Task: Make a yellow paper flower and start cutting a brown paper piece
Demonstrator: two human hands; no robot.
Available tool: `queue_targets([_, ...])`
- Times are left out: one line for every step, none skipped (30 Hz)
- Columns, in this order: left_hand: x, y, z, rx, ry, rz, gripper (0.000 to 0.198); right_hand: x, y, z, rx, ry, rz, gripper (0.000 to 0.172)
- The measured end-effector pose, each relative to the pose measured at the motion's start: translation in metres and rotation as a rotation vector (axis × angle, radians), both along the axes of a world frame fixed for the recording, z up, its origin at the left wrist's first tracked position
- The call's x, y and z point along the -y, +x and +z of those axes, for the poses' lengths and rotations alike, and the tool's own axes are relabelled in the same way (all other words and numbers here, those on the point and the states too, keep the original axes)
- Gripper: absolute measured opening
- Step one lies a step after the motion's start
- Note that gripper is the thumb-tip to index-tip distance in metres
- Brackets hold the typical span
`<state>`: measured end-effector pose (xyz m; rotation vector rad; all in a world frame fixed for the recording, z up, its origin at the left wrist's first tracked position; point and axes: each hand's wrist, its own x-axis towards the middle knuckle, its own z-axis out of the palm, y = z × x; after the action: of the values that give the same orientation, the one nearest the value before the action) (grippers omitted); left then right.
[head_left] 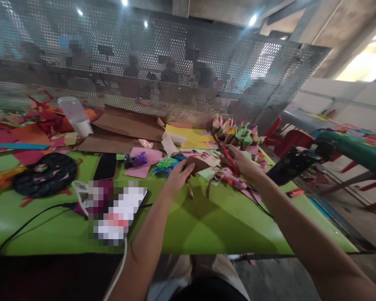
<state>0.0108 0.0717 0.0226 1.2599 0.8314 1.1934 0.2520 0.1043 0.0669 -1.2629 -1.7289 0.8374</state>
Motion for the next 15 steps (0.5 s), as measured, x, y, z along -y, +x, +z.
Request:
queue_targets([0.000,0.001,0.000,0.014,-0.008,0.014,0.041,0.010,-0.008,-0.001,-0.098,-0.058,0.023,0.055])
queue_targets([0.000,0.003,0.000,0.021,-0.012,0.026,0.039,0.018,-0.015,-0.001,-0.181,-0.103,0.032,0.057])
queue_targets([0.001,0.004,0.000,0.022,-0.014,0.031,0.039,0.025,-0.023,-0.002,-0.235,-0.138,0.035,0.058])
queue_targets([0.001,0.005,0.000,0.020,-0.016,0.034,0.040,0.031,-0.030,-0.002,-0.271,-0.153,0.029,0.060])
queue_targets([0.001,0.006,0.000,0.016,-0.019,0.030,0.042,0.034,-0.036,-0.003,-0.301,-0.152,0.022,0.061])
queue_targets([0.002,0.006,0.000,0.013,-0.022,0.023,0.045,0.035,-0.041,-0.003,-0.324,-0.146,0.012,0.061])
queue_targets([0.002,0.006,0.000,0.015,-0.028,0.013,0.049,0.036,-0.044,-0.002,-0.341,-0.135,0.004,0.062])
queue_targets([0.003,0.006,-0.001,0.024,-0.040,0.006,0.052,0.036,-0.047,-0.002,-0.355,-0.123,-0.001,0.062])
queue_targets([0.003,0.006,-0.001,0.043,-0.061,0.001,0.056,0.035,-0.049,-0.001,-0.365,-0.112,-0.003,0.062])
queue_targets([0.004,0.005,0.000,0.066,-0.088,-0.007,0.059,0.035,-0.049,0.000,-0.372,-0.100,-0.003,0.061])
queue_targets([0.005,0.004,0.000,0.094,-0.118,-0.018,0.061,0.035,-0.049,0.001,-0.376,-0.087,0.002,0.060])
queue_targets([0.005,0.004,0.000,0.122,-0.147,-0.030,0.063,0.035,-0.049,0.002,-0.377,-0.070,0.006,0.059])
queue_targets([0.006,0.003,0.000,0.146,-0.170,-0.047,0.064,0.036,-0.048,0.003,-0.375,-0.055,0.010,0.057])
queue_targets([0.007,0.002,0.000,0.166,-0.184,-0.064,0.064,0.036,-0.048,0.004,-0.370,-0.043,0.014,0.055])
queue_targets([0.007,0.002,0.000,0.179,-0.190,-0.081,0.063,0.037,-0.047,0.004,-0.363,-0.034,0.018,0.054])
